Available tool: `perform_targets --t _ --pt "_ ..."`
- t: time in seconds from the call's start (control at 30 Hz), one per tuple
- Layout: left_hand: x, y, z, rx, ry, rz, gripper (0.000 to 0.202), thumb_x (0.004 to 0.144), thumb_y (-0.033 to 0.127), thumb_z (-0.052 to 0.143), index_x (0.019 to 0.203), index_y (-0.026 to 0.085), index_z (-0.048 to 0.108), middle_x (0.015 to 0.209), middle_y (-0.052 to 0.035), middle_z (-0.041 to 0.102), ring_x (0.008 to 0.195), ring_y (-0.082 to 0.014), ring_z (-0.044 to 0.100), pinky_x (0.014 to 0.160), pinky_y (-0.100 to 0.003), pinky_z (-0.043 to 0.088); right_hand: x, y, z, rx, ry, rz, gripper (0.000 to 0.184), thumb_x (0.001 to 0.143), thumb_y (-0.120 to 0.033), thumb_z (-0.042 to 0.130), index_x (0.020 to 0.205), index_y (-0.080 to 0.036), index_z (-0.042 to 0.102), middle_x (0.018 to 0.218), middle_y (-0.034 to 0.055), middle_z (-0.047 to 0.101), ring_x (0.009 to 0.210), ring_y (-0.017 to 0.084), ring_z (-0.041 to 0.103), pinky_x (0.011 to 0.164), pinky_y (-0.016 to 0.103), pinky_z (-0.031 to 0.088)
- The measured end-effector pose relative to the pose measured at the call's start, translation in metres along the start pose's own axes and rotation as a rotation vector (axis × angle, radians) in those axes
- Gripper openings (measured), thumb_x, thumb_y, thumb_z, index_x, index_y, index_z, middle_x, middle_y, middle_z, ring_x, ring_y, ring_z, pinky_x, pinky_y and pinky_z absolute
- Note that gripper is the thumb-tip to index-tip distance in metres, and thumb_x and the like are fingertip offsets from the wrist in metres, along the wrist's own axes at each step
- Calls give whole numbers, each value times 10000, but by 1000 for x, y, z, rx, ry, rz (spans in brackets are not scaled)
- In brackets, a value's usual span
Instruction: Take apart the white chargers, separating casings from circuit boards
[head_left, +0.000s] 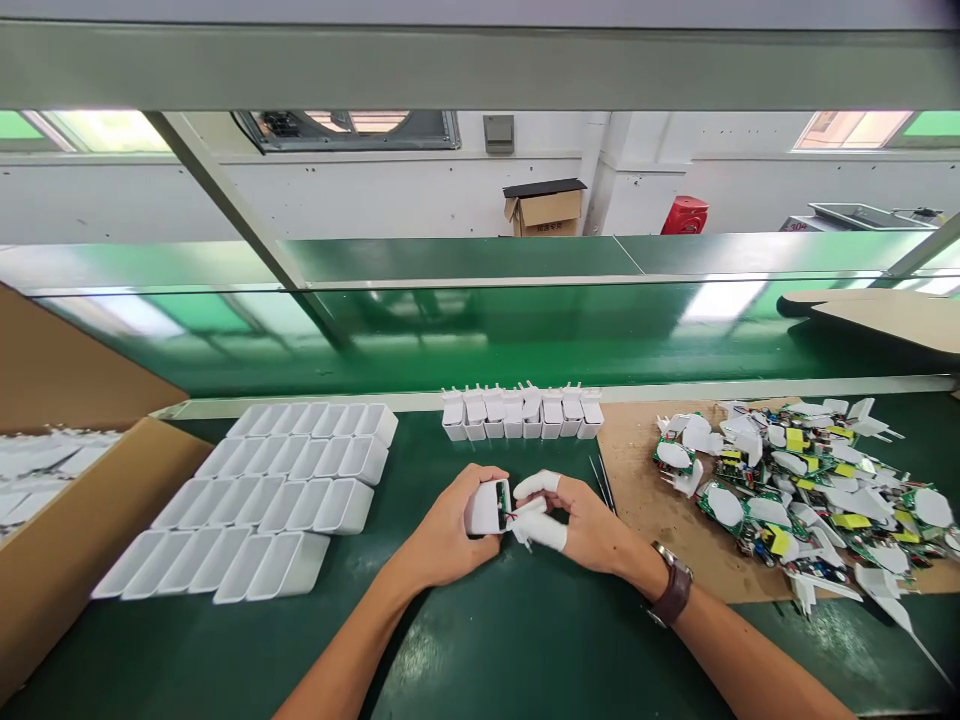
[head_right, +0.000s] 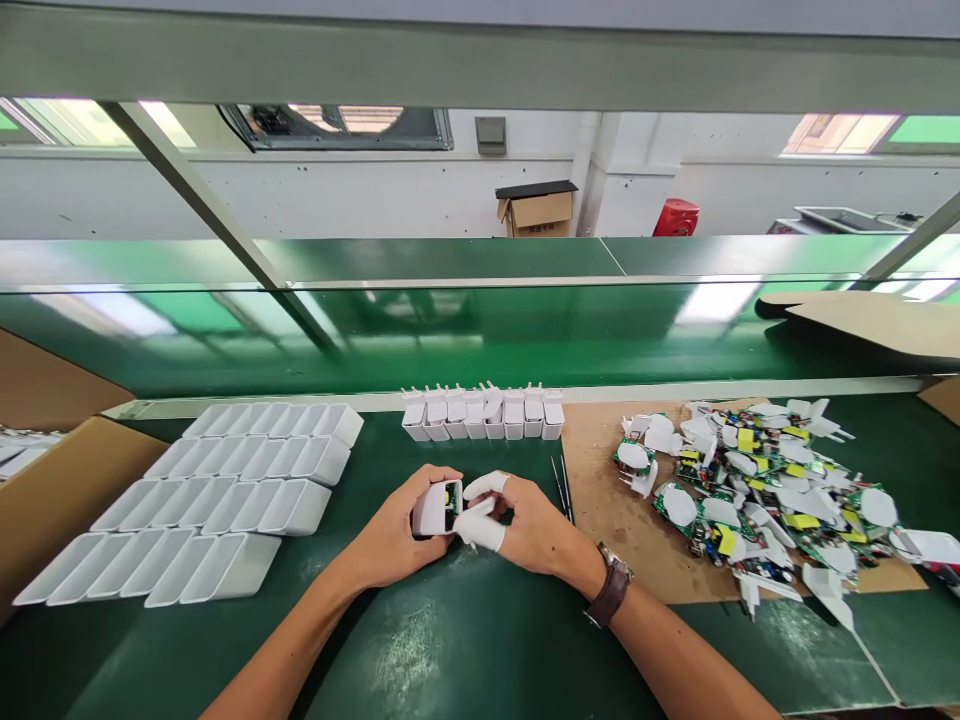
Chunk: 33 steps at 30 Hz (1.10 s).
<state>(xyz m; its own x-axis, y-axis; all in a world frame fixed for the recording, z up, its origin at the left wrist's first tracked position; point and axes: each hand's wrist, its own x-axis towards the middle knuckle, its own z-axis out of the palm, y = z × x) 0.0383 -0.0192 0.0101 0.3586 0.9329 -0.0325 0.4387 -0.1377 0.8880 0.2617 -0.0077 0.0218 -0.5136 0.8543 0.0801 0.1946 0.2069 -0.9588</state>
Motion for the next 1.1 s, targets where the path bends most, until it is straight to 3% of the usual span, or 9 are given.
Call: perform_targets --t 0.07,0.17,0.33,0.5,0.67,0.8,0.87,0.97,1.1 --pt "0 -5 3 38 11 61 562 776 200 734 1308 273 568 1144 -51 619 927 -203 633 788 -317 528 -3 -1 3 -188 -10 -34 214 828 -348 765 960 -235 640 880 -6 673 728 164 627 687 299 546" --pt "2 -9 7 93 12 116 514 786 225 755 1276 280 609 1126 -52 626 936 -210 640 790 -318 530 -6 3 10 -368 -18 -53 183 783 -224 735 890 -234 587 853 -15 632 684 151 587 631 272 485" --pt "5 -5 7 146 -19 137 422 801 204 728 1208 270 642 1099 -44 659 937 -205 643 790 -307 532 -4 4 12 -403 -29 -65 214 686 -114 640 729 -232 466 738 -39 546 614 123 482 562 247 368" --pt "8 -3 3 162 -81 104 432 776 198 734 1193 272 649 1057 -13 658 898 -180 642 765 -280 521 -1 -1 5 -397 -121 -6 312 638 -85 632 655 -222 352 678 -60 456 585 96 361 536 251 277" --pt "12 1 2 148 -111 97 395 777 240 738 1164 262 661 1056 -21 670 909 -187 651 775 -285 525 -1 0 1 -343 -188 -12 270 629 -69 680 673 -211 455 679 -62 520 603 102 445 569 234 342" --pt "10 0 0 165 -76 92 415 765 306 753 1166 247 664 1045 -31 681 886 -199 671 763 -296 550 -3 -4 -5 -391 -170 -22 152 766 -209 760 808 -197 615 820 -8 648 720 145 594 693 244 462" --pt "7 -5 0 207 -40 106 423 786 366 745 1183 249 660 1051 -35 692 887 -207 687 763 -302 569 -7 -11 -12 -439 -146 -39 202 832 -280 766 986 -191 672 968 37 696 829 175 654 788 266 504" --pt "4 -19 2 316 44 205 424 820 450 732 1201 278 665 1127 -40 707 987 -240 708 831 -316 587 -24 -22 -31 -587 -45 -61 333 919 -330 714 1210 -184 645 1122 88 701 944 202 683 866 291 527" --pt "5 -39 4 455 111 340 410 884 456 671 1272 328 640 1196 -42 697 1003 -257 723 749 -295 597 -76 -37 -76 -810 253 -12 304 988 -353 626 1253 -204 636 1204 97 698 1081 223 676 960 327 519"
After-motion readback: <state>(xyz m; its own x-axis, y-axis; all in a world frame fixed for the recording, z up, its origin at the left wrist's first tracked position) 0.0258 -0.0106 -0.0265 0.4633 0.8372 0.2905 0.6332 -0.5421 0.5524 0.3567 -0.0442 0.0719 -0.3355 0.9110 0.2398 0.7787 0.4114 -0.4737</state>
